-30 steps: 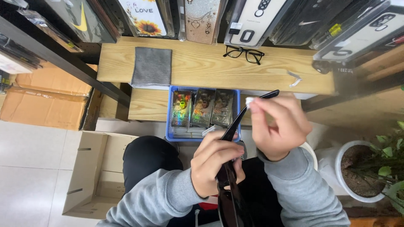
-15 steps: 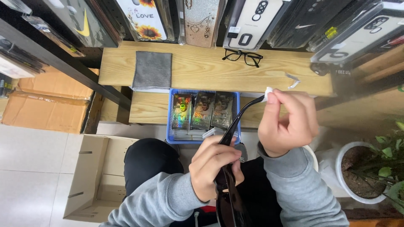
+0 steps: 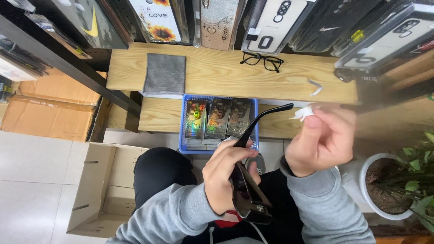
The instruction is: Cleaning a pair of black sunglasses using a small white cloth or tissue to remove smudges from the lenses and frame.
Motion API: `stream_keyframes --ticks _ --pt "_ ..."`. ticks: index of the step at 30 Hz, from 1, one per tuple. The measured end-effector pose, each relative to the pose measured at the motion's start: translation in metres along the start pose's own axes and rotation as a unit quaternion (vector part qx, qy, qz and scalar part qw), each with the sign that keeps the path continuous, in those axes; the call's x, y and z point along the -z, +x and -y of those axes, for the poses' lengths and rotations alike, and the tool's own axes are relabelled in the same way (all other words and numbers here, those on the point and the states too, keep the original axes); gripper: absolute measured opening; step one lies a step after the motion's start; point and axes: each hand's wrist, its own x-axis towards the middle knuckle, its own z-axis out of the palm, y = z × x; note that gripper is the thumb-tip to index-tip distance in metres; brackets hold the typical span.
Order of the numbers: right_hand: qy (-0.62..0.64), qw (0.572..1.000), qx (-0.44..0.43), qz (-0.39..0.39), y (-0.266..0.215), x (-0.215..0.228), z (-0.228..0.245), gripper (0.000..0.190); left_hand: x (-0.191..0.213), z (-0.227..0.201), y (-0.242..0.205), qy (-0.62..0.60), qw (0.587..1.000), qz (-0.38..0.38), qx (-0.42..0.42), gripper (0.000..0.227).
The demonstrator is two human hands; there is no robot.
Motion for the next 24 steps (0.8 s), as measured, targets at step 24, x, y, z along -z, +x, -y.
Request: stream_keyframes --ticks 24 --pt "0.119 0.945 0.005 0.304 -0.024 -0.001 0.029 0.006 0.002 0.053 0.001 -0.122 0.986 -0.003 -0.115 0.069"
